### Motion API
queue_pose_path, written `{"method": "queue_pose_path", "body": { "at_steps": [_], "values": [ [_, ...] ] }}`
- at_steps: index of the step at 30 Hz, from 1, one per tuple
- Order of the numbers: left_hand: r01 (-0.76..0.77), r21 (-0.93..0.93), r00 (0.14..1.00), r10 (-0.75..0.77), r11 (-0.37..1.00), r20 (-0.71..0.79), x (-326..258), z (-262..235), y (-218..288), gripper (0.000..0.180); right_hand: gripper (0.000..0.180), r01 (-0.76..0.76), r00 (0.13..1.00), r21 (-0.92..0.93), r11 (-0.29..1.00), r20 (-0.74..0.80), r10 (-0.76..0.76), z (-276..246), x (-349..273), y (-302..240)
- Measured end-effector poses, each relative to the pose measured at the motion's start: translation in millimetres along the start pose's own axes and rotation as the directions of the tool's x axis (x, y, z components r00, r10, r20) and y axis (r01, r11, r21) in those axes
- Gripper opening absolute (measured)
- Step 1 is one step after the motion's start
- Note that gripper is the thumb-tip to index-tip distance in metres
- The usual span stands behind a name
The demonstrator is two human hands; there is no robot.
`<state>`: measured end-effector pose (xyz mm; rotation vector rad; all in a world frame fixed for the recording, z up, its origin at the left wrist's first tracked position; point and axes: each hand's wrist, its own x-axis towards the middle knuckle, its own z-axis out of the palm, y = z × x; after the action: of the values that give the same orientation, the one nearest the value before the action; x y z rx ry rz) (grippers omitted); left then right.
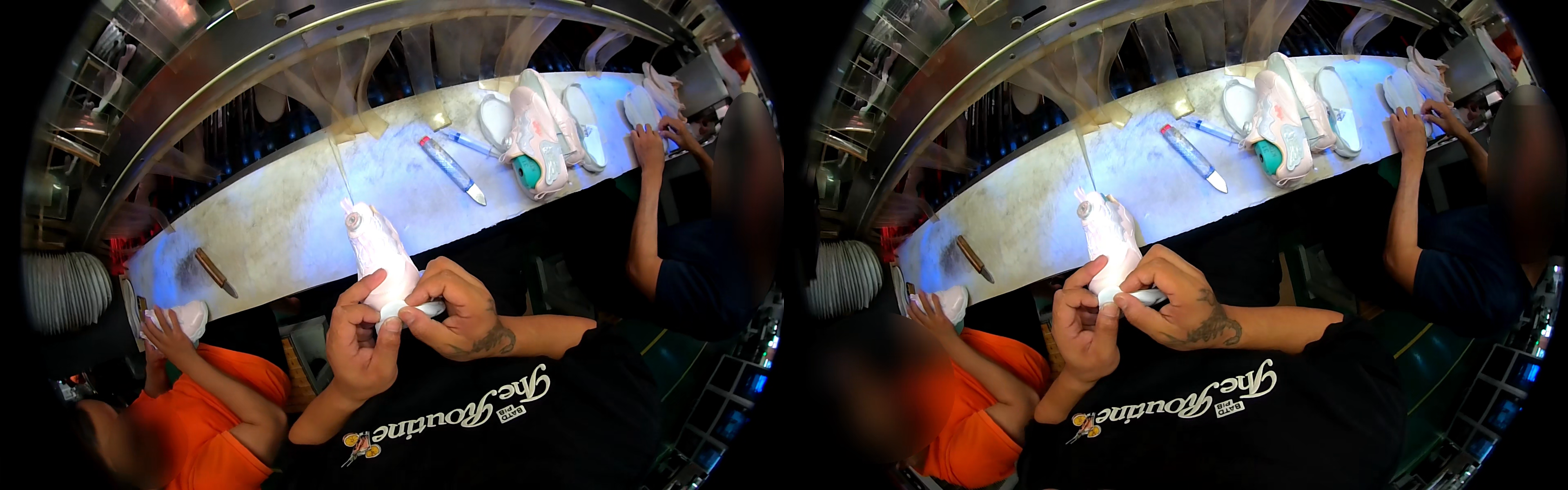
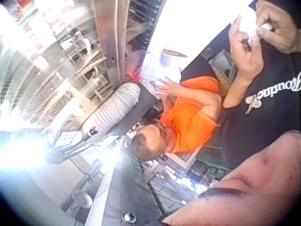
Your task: The person cleans white sneakers on a factory assembly line using a small brush and cleaning solution. They scrub the shoe's surface and sole, then place it on the conveyor belt before picking up the next shoe to repeat the process.
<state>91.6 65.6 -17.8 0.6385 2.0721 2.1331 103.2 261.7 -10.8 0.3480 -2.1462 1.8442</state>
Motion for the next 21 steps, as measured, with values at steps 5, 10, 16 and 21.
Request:
{"method": "queue_pose_path", "body": {
  "at_steps": [5,10,16,21],
  "values": [
    [0.021,-0.051,0.999,-0.022,0.998,-0.028,4.6,-0.4,-4.3,0.033,0.032,-0.272,0.962,0.08,0.959,0.01,0.272,-2.5,3.8,-2.7],
    [0.016,-0.052,1.0,-0.015,0.999,0.006,16.6,-2.6,-8.1,0.042,0.046,-0.267,0.948,-0.205,0.941,0.12,0.295,-32.1,28.5,-9.0],
    [-0.116,0.18,0.986,0.092,0.977,0.137,27.5,-3.6,8.8,0.058,0.045,0.039,0.945,-0.11,0.993,0.328,-0.001,-39.9,37.2,-2.9],
    [-0.137,0.566,0.988,0.149,0.813,0.025,32.6,-6.4,36.1,0.055,0.039,0.156,0.909,-0.176,0.972,0.411,-0.072,-42.9,45.5,-4.0]
  ]
}}
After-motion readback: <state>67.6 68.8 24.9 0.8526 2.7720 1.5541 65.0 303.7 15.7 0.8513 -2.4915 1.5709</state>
